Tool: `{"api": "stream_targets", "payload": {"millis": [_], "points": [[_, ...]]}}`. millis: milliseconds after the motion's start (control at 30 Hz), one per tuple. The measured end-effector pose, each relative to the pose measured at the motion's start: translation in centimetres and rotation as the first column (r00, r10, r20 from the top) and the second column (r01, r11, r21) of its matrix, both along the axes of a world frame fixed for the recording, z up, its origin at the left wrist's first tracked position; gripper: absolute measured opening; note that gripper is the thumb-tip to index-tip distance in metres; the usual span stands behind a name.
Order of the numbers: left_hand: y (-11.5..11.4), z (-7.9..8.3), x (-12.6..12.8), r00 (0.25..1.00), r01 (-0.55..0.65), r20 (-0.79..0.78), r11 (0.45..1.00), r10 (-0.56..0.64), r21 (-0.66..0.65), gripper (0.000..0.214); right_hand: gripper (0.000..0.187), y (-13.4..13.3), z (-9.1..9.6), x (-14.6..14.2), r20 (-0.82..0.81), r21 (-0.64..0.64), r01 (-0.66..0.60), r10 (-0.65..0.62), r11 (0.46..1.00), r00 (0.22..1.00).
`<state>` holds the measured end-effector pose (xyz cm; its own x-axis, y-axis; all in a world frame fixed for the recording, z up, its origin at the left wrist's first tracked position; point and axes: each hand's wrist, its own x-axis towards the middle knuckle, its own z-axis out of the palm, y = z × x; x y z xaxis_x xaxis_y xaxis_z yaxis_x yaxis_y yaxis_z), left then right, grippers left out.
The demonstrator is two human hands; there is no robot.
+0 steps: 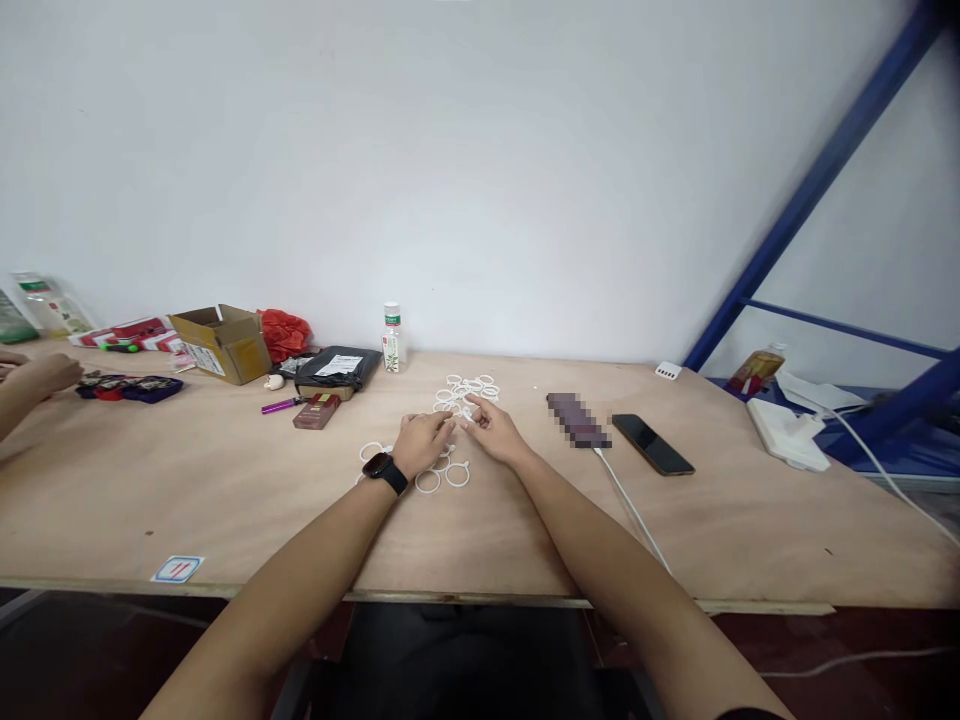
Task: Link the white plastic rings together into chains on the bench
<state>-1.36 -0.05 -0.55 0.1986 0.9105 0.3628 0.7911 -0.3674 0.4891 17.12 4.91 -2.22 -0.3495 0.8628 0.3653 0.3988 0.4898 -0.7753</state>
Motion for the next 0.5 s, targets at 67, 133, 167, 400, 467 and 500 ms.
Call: {"api": "stream_targets", "payload": {"millis": [67,133,167,400,467,500], "points": [[0.2,-0.1,-0.1,0.998,0.033,0.062,0.999,-0.033,0.011,0.039,0.055,-0.4,0.2,-0.3,-0.074,0.005,-0.034,0.035,0.999,0.997],[0.3,0.0,-0.1,0.992,0.067,0.103,0.997,-0.07,0.033,0.039,0.052,-0.7,0.4,-0.5,-0.108,0.017,-0.075,0.077,0.997,0.991],[0.4,0.0,-0.1,0.989,0.076,0.121,0.996,-0.081,0.045,0.038,0.05,-0.9,0.5,-0.5,-0.11,0.025,-0.097,0.1,0.995,0.989],[0.5,-0.2,0.0,0.973,0.108,0.199,0.992,-0.12,0.073,0.031,0.025,-1.5,0.7,-0.8,-0.042,0.065,-0.099,0.102,0.993,0.994],[0.5,-0.2,0.0,0.975,0.127,0.175,0.988,-0.141,0.089,0.03,0.018,-1.6,0.8,-0.8,-0.054,0.054,-0.111,0.114,0.992,0.992],[0.4,-0.1,0.0,0.976,0.135,0.16,0.986,-0.15,0.102,0.029,0.016,-1.6,0.8,-0.8,-0.068,0.047,-0.128,0.131,0.991,0.989]]}}
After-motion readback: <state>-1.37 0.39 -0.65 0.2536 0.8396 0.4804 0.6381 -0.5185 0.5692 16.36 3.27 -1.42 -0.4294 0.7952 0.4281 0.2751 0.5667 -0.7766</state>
